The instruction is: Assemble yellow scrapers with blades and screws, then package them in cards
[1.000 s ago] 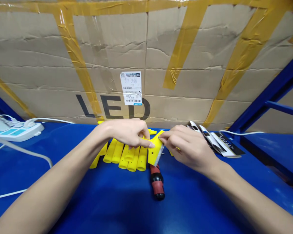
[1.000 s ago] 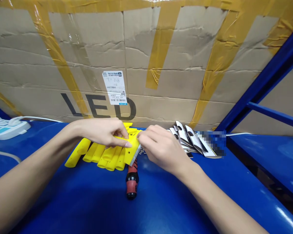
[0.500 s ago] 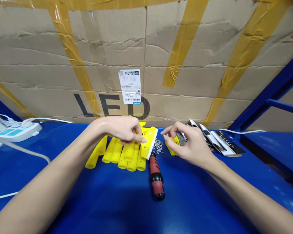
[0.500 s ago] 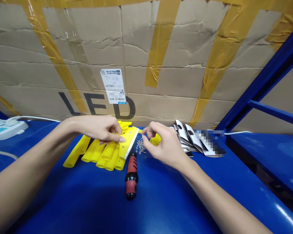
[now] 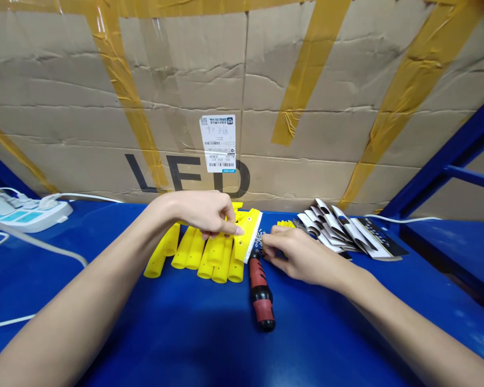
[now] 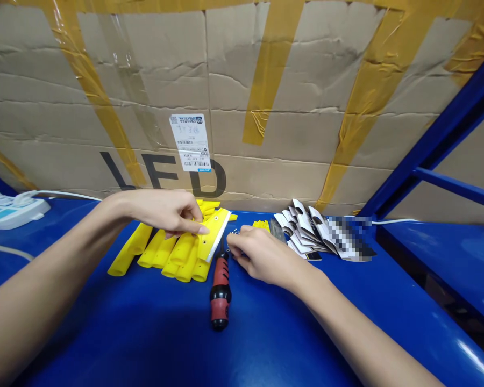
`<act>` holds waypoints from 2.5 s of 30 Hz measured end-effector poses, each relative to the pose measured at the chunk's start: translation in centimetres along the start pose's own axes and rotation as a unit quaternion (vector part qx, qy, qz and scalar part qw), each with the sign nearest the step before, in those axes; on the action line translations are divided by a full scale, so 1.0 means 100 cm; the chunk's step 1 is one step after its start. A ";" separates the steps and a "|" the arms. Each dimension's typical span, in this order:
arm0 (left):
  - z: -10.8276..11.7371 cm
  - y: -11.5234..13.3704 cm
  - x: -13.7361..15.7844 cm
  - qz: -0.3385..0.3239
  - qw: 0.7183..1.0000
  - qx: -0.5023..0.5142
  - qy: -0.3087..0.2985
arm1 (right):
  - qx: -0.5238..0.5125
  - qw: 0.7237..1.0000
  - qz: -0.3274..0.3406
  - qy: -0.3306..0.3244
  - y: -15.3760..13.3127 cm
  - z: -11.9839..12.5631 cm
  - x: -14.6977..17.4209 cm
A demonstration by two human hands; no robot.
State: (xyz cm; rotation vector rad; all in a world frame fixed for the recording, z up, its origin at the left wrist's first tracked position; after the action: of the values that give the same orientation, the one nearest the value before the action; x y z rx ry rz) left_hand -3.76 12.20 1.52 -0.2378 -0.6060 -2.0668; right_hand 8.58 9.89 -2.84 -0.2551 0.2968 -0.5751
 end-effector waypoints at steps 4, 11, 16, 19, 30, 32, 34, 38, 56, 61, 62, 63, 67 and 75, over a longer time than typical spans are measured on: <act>-0.002 0.000 -0.001 -0.002 1.000 0.003 -0.005 | -0.014 1.000 0.006 0.022 0.003 0.004 0.000; -0.003 0.001 -0.002 -0.004 1.000 0.007 -0.010 | -0.012 1.000 0.009 0.011 0.001 0.000 0.000; -0.004 0.001 -0.003 -0.007 1.000 0.017 -0.015 | -0.019 1.000 0.005 0.016 0.002 0.000 0.002; -0.005 -0.002 -0.004 -0.010 0.999 0.026 -0.016 | -0.054 0.996 0.028 0.071 -0.006 0.013 0.003; -0.005 0.012 -0.006 -0.070 0.994 0.088 -0.002 | 0.068 0.939 0.219 0.255 -0.070 0.039 0.016; -0.005 0.010 -0.006 -0.069 0.993 0.099 -0.004 | 0.117 0.931 0.238 0.250 -0.075 0.037 0.019; -0.005 0.007 -0.007 -0.068 0.992 0.107 -0.009 | 0.150 0.923 0.254 0.246 -0.080 0.035 0.021; -0.006 0.001 -0.007 -0.056 0.991 0.118 -0.014 | 0.043 0.949 0.206 0.234 -0.072 0.041 0.017; 0.002 0.011 -0.003 -0.058 0.996 0.064 0.032 | -0.547 0.783 -0.264 0.136 0.028 0.005 0.004; 0.016 0.023 -0.002 -0.063 0.989 0.008 0.135 | -0.603 0.737 -0.254 0.170 0.035 0.005 0.005; 0.024 0.030 0.002 -0.088 0.978 -0.014 0.187 | -0.607 0.728 -0.260 0.183 0.039 0.005 0.007; 0.031 0.038 0.007 -0.125 0.964 -0.036 0.233 | -0.612 0.721 -0.263 0.191 0.043 0.006 0.008; 0.024 0.063 0.022 -0.243 0.940 -0.072 0.230 | -0.626 0.708 -0.266 0.188 0.051 0.011 0.010; 0.004 0.063 0.025 -0.234 0.959 0.011 0.158 | -0.605 0.745 -0.251 0.130 0.042 0.019 0.009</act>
State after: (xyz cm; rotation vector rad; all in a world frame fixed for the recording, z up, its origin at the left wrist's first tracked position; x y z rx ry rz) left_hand 0.11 7.83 4.90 0.2758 -0.5200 -2.4806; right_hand 12.03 13.04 -2.60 -1.5757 0.8803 -0.8907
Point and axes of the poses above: each hand's wrist, its own x-axis away from the middle knuckle, its own z-axis out of the back of the hand, y = z × x, the point moved 9 cm from there along -x, towards the middle knuckle, and after that the axes turned 2 degrees about -x, right-handed, at the moved point
